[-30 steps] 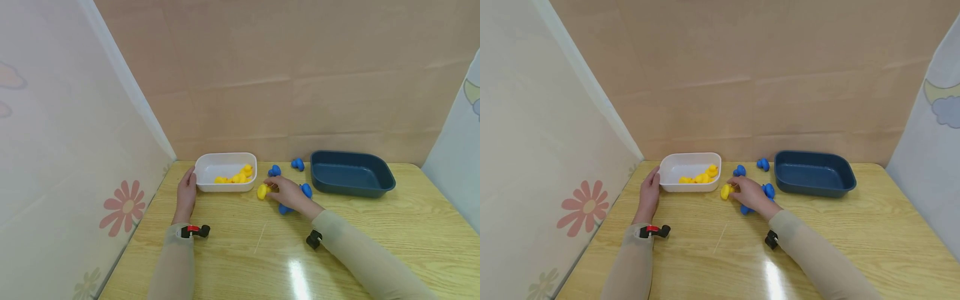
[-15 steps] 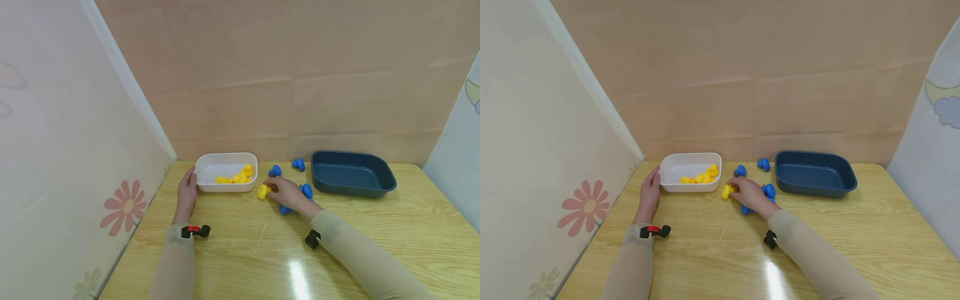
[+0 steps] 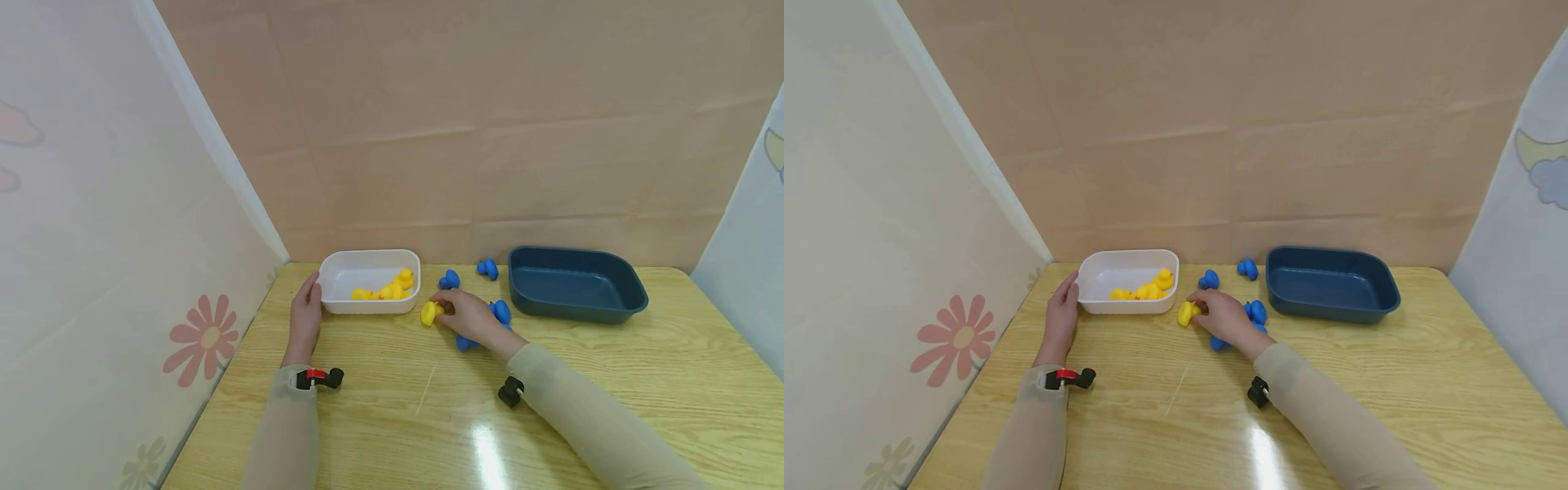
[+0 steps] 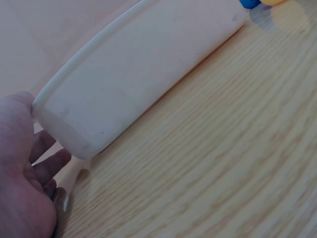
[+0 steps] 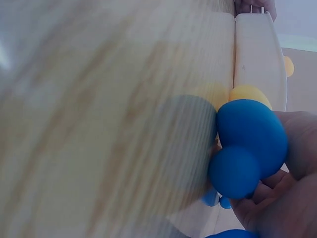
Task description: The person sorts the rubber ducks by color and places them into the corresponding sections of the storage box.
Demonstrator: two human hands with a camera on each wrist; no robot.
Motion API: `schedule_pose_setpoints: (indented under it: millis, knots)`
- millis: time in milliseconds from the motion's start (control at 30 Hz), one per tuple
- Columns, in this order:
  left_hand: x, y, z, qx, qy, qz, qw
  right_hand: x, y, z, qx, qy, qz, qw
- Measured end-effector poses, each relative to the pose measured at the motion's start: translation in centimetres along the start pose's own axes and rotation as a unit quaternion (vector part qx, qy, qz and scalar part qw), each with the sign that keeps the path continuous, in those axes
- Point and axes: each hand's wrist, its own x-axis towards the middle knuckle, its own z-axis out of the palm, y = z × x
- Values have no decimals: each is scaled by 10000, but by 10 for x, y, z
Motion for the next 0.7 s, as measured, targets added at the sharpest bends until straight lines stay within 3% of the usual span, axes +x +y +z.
schedule_pose_setpoints:
  millis: [700]
  knots:
    - [0, -2, -3, 45, 19, 74, 10000, -3, -10, -11, 133, 400, -153, 9990]
